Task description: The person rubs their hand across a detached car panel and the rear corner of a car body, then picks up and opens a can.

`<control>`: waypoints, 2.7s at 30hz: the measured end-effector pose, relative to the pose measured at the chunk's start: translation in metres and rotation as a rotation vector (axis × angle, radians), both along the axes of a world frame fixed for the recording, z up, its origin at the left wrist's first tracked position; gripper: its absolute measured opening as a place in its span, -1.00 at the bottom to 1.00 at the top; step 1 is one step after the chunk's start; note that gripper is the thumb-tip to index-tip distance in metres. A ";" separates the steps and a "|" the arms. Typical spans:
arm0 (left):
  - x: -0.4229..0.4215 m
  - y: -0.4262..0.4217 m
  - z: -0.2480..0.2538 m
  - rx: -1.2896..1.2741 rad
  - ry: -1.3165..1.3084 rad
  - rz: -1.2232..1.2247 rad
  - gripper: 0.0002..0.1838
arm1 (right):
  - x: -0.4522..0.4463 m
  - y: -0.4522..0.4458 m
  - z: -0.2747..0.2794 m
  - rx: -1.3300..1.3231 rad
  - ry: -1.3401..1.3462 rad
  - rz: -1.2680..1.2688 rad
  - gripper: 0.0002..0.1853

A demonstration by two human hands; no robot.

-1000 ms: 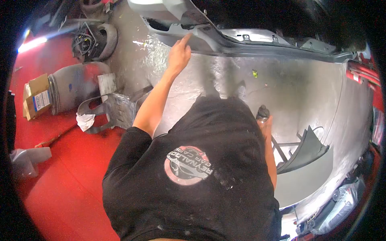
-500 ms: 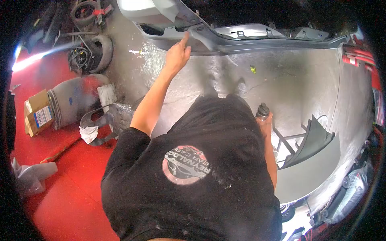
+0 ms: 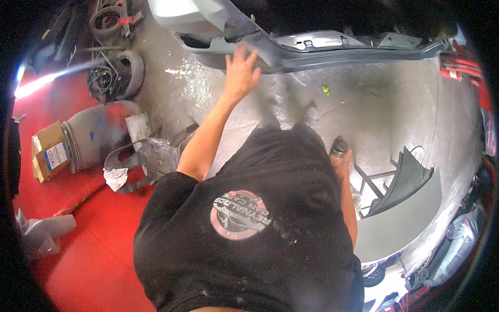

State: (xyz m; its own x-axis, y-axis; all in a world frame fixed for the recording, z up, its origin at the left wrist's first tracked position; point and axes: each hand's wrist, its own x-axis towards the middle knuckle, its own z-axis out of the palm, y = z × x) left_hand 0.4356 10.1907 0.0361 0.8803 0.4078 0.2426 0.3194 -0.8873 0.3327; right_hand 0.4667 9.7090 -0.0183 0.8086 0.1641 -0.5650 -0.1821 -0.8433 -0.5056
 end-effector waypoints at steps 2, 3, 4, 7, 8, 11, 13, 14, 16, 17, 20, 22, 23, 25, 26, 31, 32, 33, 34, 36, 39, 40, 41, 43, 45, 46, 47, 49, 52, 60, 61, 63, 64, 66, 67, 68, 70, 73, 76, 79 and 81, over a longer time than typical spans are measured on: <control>0.006 -0.008 0.003 -0.116 -0.043 -0.091 -0.37 | -0.002 0.011 0.020 -0.026 0.049 -0.040 -0.26; 0.004 -0.012 0.013 -0.146 -0.064 -0.081 -0.38 | -0.004 -0.011 -0.011 -0.020 -0.078 0.039 -0.26; 0.012 -0.016 0.020 -0.183 -0.096 -0.090 -0.40 | -0.002 0.000 0.010 -0.009 -0.090 0.013 -0.24; 0.008 0.009 -0.007 -0.093 -0.167 0.064 -0.45 | -0.009 -0.021 -0.024 0.033 -0.098 -0.084 -0.12; 0.004 0.022 -0.005 -0.097 -0.058 0.080 -0.44 | -0.006 -0.013 -0.006 0.004 -0.080 -0.095 -0.14; -0.004 0.033 0.012 0.063 0.211 0.167 -0.48 | -0.016 -0.019 -0.006 -0.025 -0.090 -0.124 -0.10; -0.006 0.037 0.007 0.093 0.189 0.113 -0.45 | -0.018 -0.013 0.006 -0.044 -0.056 -0.147 -0.10; -0.007 0.038 0.007 0.102 0.188 0.099 -0.44 | -0.019 -0.010 0.014 -0.046 -0.044 -0.163 -0.10; -0.006 0.039 0.007 0.095 0.201 0.107 -0.43 | -0.020 -0.009 0.013 -0.027 -0.042 -0.189 -0.10; -0.006 0.038 0.007 0.089 0.209 0.111 -0.42 | -0.023 -0.014 0.005 -0.007 -0.050 -0.201 -0.11; -0.004 0.040 0.007 0.090 0.221 0.112 -0.41 | -0.024 -0.011 0.014 0.015 -0.056 -0.242 -0.13; 0.000 0.040 0.013 0.098 0.233 0.105 -0.42 | -0.024 -0.010 0.015 0.034 -0.057 -0.260 -0.14; 0.000 0.041 0.014 0.096 0.229 0.102 -0.42 | -0.026 -0.013 0.010 0.048 -0.061 -0.260 -0.14; 0.003 0.042 0.013 0.114 0.201 0.103 -0.46 | -0.026 -0.014 0.009 0.061 -0.059 -0.261 -0.14; 0.004 0.044 0.013 0.110 0.185 0.094 -0.47 | -0.026 -0.015 0.010 0.061 -0.056 -0.262 -0.13; 0.005 0.048 0.013 0.111 0.102 0.062 -0.55 | -0.030 -0.019 0.001 0.054 -0.028 -0.311 -0.08; 0.006 0.049 0.012 0.112 0.079 0.061 -0.56 | -0.030 -0.020 -0.001 0.062 -0.038 -0.317 -0.07; 0.007 0.049 0.012 0.112 0.058 0.063 -0.58 | -0.032 -0.022 -0.004 0.070 -0.047 -0.320 -0.06; 0.008 0.049 0.012 0.113 0.040 0.067 -0.59 | -0.032 -0.023 -0.006 0.059 -0.047 -0.315 -0.07; 0.010 0.055 0.000 0.121 0.013 0.045 -0.60 | -0.031 -0.027 -0.013 0.039 -0.027 -0.300 -0.09; 0.007 0.059 -0.005 0.148 -0.012 0.056 -0.63 | -0.028 -0.027 -0.014 0.047 -0.063 -0.251 -0.13; 0.006 0.059 -0.005 0.142 -0.009 0.057 -0.64 | -0.028 -0.025 -0.015 0.066 -0.092 -0.241 -0.14; 0.008 0.060 -0.004 0.135 -0.009 0.058 -0.65 | -0.026 -0.024 -0.015 0.084 -0.125 -0.232 -0.15; 0.008 0.060 -0.005 0.129 -0.024 0.059 -0.65 | -0.022 -0.027 -0.024 0.063 -0.130 -0.227 -0.18; 0.006 0.059 -0.002 0.138 -0.024 0.048 -0.64 | -0.028 -0.025 -0.027 0.056 -0.135 -0.212 -0.20; 0.008 0.060 -0.001 0.143 -0.032 0.041 -0.64 | -0.025 -0.022 -0.021 0.063 -0.151 -0.199 -0.20; 0.008 0.060 0.000 0.137 -0.027 0.037 -0.64 | -0.023 -0.019 -0.016 0.072 -0.170 -0.188 -0.21; 0.009 0.061 -0.002 0.122 -0.024 0.030 -0.64 | -0.024 -0.018 -0.017 0.083 -0.137 -0.203 -0.18; 0.009 0.062 -0.005 0.128 -0.017 0.047 -0.64 | -0.027 -0.017 -0.012 0.088 -0.080 -0.241 -0.17; 0.009 0.059 -0.004 0.113 -0.044 0.068 -0.62 | -0.030 -0.008 -0.005 0.084 -0.077 -0.246 -0.17; 0.009 0.058 -0.004 0.103 -0.033 0.074 -0.61 | -0.030 -0.006 -0.003 0.087 -0.076 -0.244 -0.17; 0.008 0.056 -0.003 0.105 -0.045 0.070 -0.60 | -0.029 -0.005 -0.004 0.094 -0.085 -0.239 -0.19; 0.008 0.056 -0.001 0.105 -0.051 0.068 -0.60 | -0.030 -0.006 -0.007 0.099 -0.093 -0.237 -0.20; 0.008 0.054 0.001 0.113 -0.040 0.072 -0.59 | -0.031 -0.007 -0.009 0.106 -0.094 -0.234 -0.21; 0.008 0.052 0.003 0.120 -0.036 0.076 -0.59 | -0.031 -0.007 -0.009 0.110 -0.088 -0.234 -0.22; 0.007 0.051 0.006 0.128 -0.031 0.080 -0.59 | -0.031 -0.007 -0.009 0.113 -0.083 -0.234 -0.23; 0.005 0.051 0.007 0.114 -0.010 0.079 -0.58 | -0.030 -0.003 0.000 0.118 -0.081 -0.236 -0.23; 0.005 0.054 0.002 0.102 -0.012 0.075 -0.57 | -0.029 -0.007 -0.010 0.090 -0.085 -0.228 -0.22; 0.005 0.054 0.003 0.082 0.000 0.071 -0.54 | -0.027 -0.002 -0.004 0.133 -0.084 -0.248 -0.23; 0.003 0.052 0.003 0.086 0.012 0.074 -0.51 | -0.026 -0.002 -0.003 0.109 -0.121 -0.219 -0.26; 0.005 0.052 0.002 0.085 0.020 0.086 -0.50 | -0.025 -0.002 -0.002 0.100 -0.098 -0.232 -0.25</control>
State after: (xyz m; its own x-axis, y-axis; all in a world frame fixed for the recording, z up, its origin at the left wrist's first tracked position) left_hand 0.4401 10.2425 0.0376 0.8478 0.4609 0.2622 0.4015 -0.8810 0.2502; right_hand 0.4414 9.7070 -0.0201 0.8812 0.0188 -0.4724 -0.3109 -0.7297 -0.6090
